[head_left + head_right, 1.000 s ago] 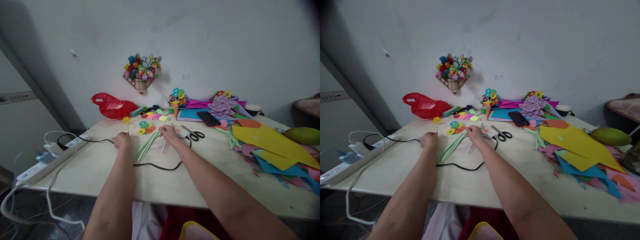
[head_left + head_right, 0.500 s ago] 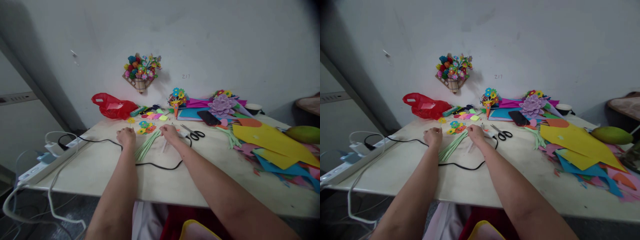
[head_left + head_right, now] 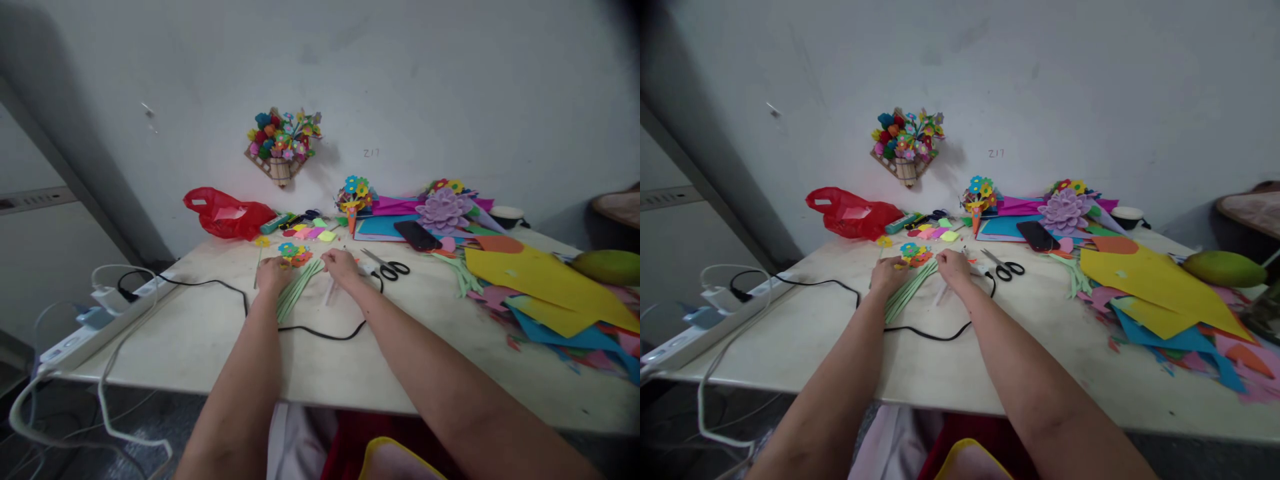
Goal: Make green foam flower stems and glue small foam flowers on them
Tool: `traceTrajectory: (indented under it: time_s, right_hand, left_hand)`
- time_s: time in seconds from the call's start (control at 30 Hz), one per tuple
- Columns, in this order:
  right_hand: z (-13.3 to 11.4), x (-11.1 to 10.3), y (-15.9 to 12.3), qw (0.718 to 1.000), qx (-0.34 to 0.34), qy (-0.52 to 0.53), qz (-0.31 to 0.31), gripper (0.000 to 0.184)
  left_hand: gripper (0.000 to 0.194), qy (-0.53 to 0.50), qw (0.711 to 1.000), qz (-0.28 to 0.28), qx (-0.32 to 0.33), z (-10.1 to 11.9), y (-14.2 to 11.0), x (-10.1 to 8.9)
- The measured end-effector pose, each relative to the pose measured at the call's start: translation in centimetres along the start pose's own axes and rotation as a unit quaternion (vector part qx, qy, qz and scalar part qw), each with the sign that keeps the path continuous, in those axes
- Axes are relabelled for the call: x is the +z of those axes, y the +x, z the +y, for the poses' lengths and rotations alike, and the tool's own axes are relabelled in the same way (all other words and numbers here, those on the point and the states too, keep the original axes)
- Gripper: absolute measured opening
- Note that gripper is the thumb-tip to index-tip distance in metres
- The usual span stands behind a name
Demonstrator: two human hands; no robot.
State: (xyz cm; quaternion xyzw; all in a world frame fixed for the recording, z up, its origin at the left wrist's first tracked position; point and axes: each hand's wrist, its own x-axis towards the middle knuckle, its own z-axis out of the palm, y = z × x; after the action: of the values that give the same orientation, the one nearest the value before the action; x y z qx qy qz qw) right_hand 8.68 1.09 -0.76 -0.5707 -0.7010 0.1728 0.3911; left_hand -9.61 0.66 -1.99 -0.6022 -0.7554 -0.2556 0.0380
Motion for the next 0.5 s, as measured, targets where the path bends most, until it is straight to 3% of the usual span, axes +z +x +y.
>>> traceTrajectory:
  time_s: [0.07, 0.17, 0.33, 0.5]
  right_hand:
    - [0.04, 0.01, 0.00, 1.000, -0.002, -0.003, 0.000, 0.024]
    - [0.08, 0.02, 0.00, 1.000, -0.001, -0.005, 0.000, 0.024]
    - [0.12, 0.04, -0.01, 1.000, -0.004, -0.002, -0.006, 0.023]
    - [0.51, 0.34, 0.14, 1.000, -0.019, 0.007, -0.001, 0.023]
  left_hand:
    - [0.030, 0.012, 0.999, -0.020, 0.027, 0.05, 0.10, 0.19]
    - [0.040, 0.020, 0.998, -0.054, -0.005, 0.37, 0.05, 0.12]
    - [0.032, 0.013, 0.996, -0.077, 0.040, 0.83, -0.26, -0.39]
    - [0.039, 0.023, 0.997, -0.068, -0.017, 0.74, -0.28, -0.31]
